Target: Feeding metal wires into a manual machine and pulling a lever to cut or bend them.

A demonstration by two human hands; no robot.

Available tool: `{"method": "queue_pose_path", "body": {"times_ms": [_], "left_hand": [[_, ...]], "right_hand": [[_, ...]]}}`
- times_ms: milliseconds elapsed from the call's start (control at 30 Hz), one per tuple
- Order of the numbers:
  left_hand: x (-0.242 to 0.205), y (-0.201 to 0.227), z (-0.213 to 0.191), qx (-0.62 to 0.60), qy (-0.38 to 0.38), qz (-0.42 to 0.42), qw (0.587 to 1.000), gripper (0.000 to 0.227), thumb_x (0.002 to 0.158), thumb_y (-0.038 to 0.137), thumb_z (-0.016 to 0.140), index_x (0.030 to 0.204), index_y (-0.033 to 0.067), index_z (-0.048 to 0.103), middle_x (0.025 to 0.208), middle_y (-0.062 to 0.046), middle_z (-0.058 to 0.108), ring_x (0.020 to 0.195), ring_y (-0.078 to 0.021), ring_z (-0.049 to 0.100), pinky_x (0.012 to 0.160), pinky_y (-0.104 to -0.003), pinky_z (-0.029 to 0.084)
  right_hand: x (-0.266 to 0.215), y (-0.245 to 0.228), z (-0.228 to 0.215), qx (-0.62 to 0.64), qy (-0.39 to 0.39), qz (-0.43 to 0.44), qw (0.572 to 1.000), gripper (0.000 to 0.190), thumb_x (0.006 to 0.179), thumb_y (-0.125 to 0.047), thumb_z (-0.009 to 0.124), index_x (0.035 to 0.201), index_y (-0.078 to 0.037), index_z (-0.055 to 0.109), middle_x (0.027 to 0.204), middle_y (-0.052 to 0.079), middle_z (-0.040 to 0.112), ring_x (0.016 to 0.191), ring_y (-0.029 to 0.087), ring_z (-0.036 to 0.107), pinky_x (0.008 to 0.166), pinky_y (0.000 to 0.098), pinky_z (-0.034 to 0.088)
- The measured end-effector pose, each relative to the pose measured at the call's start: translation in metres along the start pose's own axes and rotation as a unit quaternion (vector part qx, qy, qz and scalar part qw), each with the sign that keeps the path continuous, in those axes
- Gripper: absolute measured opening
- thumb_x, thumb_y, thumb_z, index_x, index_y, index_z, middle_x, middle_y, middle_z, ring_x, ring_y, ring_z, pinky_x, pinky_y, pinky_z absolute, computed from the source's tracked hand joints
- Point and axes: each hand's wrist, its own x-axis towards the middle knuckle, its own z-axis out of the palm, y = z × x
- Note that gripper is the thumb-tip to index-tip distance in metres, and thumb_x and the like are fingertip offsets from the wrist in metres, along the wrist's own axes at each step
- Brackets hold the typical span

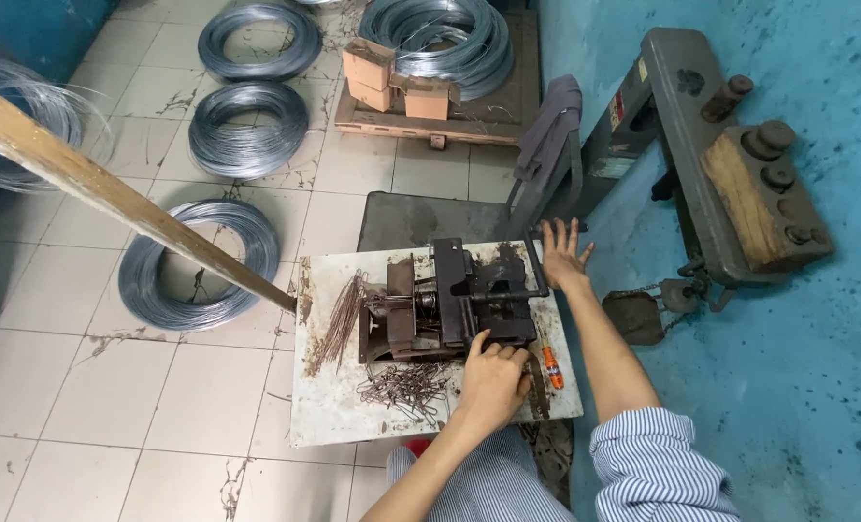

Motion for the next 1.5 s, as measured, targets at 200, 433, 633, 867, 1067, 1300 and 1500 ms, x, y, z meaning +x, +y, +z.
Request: {"method": "queue_pose_path", "body": {"times_ms": [200,433,633,867,1067,1300,1500], "left_hand": [[0.002,0.001,-0.004,-0.027,0.020,-0.019,0.999,0.022,0.081,0.013,0.075,0.102,0.0073,0.074,0.091,-0.011,0.077,0.088,-0.0256,0.072,0.116,-0.054,0.034],[0.003,-0.003,0.012,-0.012,0.031,-0.023,0.999,0.025,0.079,0.016,0.074,0.101,0.0054,0.073,0.088,-0.013,0.075,0.088,-0.0283,0.070,0.117,-0.052,0.030],[0.003,-0.003,0.017,-0.015,0.003,-0.037,0.999,0.028,0.083,0.018,0.073,0.106,0.0027,0.073,0.093,-0.018,0.075,0.096,-0.0316,0.070,0.119,-0.052,0.023],[0.003,-0.006,0.018,-0.001,-0.008,-0.037,0.999,0.031,0.083,0.020,0.073,0.108,0.0030,0.072,0.093,-0.018,0.075,0.097,-0.0320,0.070,0.120,-0.053,0.021],[0.003,-0.006,0.018,0.031,-0.067,-0.030,0.997,0.034,0.086,0.025,0.072,0.114,0.0058,0.070,0.102,-0.017,0.075,0.103,-0.0322,0.068,0.120,-0.056,0.016],[0.002,-0.007,0.027,0.056,-0.123,-0.011,0.991,0.036,0.087,0.023,0.073,0.119,0.0070,0.068,0.110,-0.018,0.073,0.109,-0.0334,0.065,0.121,-0.061,0.009],[0.003,-0.003,0.015,0.056,-0.136,-0.002,0.989,0.034,0.088,0.022,0.071,0.119,0.0082,0.067,0.109,-0.017,0.074,0.109,-0.0333,0.066,0.120,-0.064,0.009]], "right_hand": [[0.029,0.021,0.093,-0.605,-0.060,-0.036,0.793,0.058,0.109,-0.033,0.026,0.164,-0.026,0.010,0.173,0.009,0.012,0.158,0.043,0.010,0.114,0.0776,0.008],[-0.062,0.008,0.124,-0.069,-0.152,0.003,0.986,0.096,0.070,-0.002,0.087,0.150,-0.016,0.037,0.170,0.018,0.010,0.155,0.043,-0.005,0.115,0.0803,-0.005],[-0.099,0.041,0.159,-0.036,-0.055,-0.076,0.995,0.075,0.085,-0.005,0.070,0.152,-0.016,0.040,0.147,0.011,0.052,0.135,0.033,0.042,0.116,0.0727,0.011],[-0.212,0.003,0.011,0.017,-0.249,-0.028,0.968,0.041,0.106,-0.038,0.049,0.137,-0.014,0.061,0.140,0.014,0.064,0.138,0.031,0.049,0.118,0.0529,0.027],[-0.248,0.039,-0.020,0.090,-0.262,-0.039,0.960,0.048,0.100,-0.031,0.064,0.147,-0.021,0.057,0.147,0.008,0.062,0.139,0.035,0.053,0.120,0.0620,0.022],[-0.290,0.063,-0.094,0.123,-0.120,-0.053,0.984,0.041,0.096,-0.024,0.066,0.136,-0.013,0.067,0.136,0.014,0.071,0.131,0.039,0.059,0.113,0.0593,0.033],[-0.249,0.060,-0.158,0.106,0.042,-0.095,0.989,0.038,0.093,-0.024,0.069,0.128,-0.009,0.070,0.123,0.014,0.075,0.118,0.036,0.064,0.109,0.0537,0.035]]}}
